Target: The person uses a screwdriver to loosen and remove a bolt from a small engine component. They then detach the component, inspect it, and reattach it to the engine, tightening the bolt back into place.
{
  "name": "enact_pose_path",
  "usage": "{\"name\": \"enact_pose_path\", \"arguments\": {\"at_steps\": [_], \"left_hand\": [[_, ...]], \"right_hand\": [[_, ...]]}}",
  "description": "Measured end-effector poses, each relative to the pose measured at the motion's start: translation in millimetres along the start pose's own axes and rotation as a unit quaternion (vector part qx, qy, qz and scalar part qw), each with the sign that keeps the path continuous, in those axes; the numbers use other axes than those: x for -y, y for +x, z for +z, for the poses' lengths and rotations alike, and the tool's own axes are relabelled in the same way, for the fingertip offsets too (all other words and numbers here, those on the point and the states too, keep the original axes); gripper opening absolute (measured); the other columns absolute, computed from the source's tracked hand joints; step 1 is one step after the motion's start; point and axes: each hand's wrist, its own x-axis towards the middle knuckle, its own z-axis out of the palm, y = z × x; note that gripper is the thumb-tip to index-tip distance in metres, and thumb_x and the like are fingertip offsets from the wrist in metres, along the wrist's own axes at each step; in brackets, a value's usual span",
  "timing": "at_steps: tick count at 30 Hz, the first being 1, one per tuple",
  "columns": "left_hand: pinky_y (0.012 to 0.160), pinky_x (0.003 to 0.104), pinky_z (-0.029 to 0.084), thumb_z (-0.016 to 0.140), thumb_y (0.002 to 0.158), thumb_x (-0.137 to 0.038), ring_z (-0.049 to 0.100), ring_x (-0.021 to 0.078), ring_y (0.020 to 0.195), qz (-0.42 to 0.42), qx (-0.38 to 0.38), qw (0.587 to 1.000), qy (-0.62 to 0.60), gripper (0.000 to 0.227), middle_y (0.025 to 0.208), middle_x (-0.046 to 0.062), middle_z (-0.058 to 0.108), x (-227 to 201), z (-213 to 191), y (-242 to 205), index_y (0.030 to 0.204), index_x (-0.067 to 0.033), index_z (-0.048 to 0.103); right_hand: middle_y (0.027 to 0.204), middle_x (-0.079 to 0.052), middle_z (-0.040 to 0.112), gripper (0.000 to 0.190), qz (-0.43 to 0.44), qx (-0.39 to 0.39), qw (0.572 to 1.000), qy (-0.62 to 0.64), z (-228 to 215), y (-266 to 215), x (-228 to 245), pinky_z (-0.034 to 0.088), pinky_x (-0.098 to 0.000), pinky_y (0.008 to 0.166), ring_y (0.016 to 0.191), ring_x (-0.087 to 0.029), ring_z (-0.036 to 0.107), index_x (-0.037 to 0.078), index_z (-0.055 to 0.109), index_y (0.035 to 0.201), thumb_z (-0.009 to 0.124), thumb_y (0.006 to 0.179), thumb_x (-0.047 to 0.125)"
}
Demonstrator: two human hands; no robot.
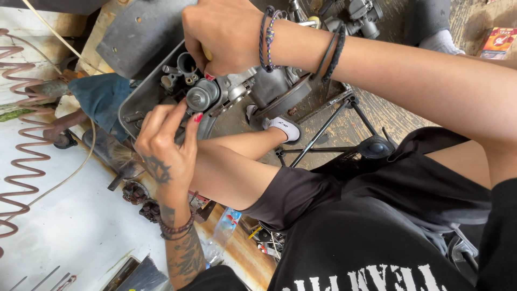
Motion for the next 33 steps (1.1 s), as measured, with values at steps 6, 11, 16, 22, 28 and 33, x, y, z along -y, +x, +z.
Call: {"name": "enact_pose_path", "arguments": {"at_steps": [6,11,16,22,28,33], "left_hand": [[0.080,0.042,0.047,0.061,0.108,-0.026,0.060,0.0319,0.087,-0.014,0.064,0.994,-0.084,0.037,0.098,0.014,0.069,13,-5,6,0.116,0.0067,0.075],[0.073,0.044,0.046,0.045,0.111,-0.039,0.056,0.0335,0.082,-0.006,0.006,0.999,-0.032,0.054,0.097,0.013,0.066,5,3,-1,0.120,0.0048,0.075],[0.077,0.043,0.048,0.047,0.112,-0.031,0.055,0.0332,0.084,0.000,-0.022,1.000,0.021,0.044,0.103,0.012,0.066,4,12,-6,0.122,0.0028,0.073],[0.077,0.045,0.047,0.056,0.110,-0.020,0.053,0.0345,0.087,-0.003,0.017,1.000,-0.003,0.030,0.104,0.012,0.063,6,5,-5,0.122,0.0044,0.070],[0.078,0.047,0.047,0.066,0.099,-0.011,0.055,0.0355,0.087,-0.019,-0.014,1.000,0.003,0.024,0.104,0.014,0.063,-3,9,-2,0.118,0.0021,0.073],[0.093,0.052,0.051,0.072,0.100,-0.041,0.060,0.0402,0.106,-0.051,-0.071,0.996,0.021,0.055,0.122,0.019,0.059,-14,18,7,0.136,0.0002,0.063]], "right_hand": [[0.059,-0.002,0.066,0.016,0.041,0.032,0.995,-0.086,-11,-1,16,0.048,-0.0490,0.043,0.063,-0.036,0.067,0.030,0.078,0.069,0.070,0.065,0.017],[0.057,0.003,0.066,0.021,-0.017,-0.038,0.995,-0.092,-6,-10,13,0.040,-0.0453,0.035,0.058,-0.030,0.066,0.028,0.077,0.069,0.067,0.059,0.013],[0.073,0.000,0.069,0.012,0.000,-0.014,0.981,-0.192,-6,-20,33,0.050,-0.0502,0.042,0.063,-0.037,0.070,0.026,0.070,0.074,0.076,0.071,0.015],[0.070,-0.002,0.070,0.007,-0.005,-0.017,0.981,-0.193,-9,-18,27,0.047,-0.0492,0.041,0.061,-0.036,0.070,0.029,0.071,0.074,0.075,0.075,0.023],[0.096,0.000,0.067,0.025,-0.030,-0.042,0.996,0.073,-46,-41,18,0.049,-0.0386,0.067,0.083,-0.023,0.063,0.018,0.069,0.115,0.078,0.095,0.030],[0.079,0.000,0.043,0.030,0.213,0.010,0.972,0.100,-82,-91,16,0.031,-0.0385,0.060,0.068,-0.017,0.038,0.012,0.050,0.090,0.053,0.114,0.030]]}}
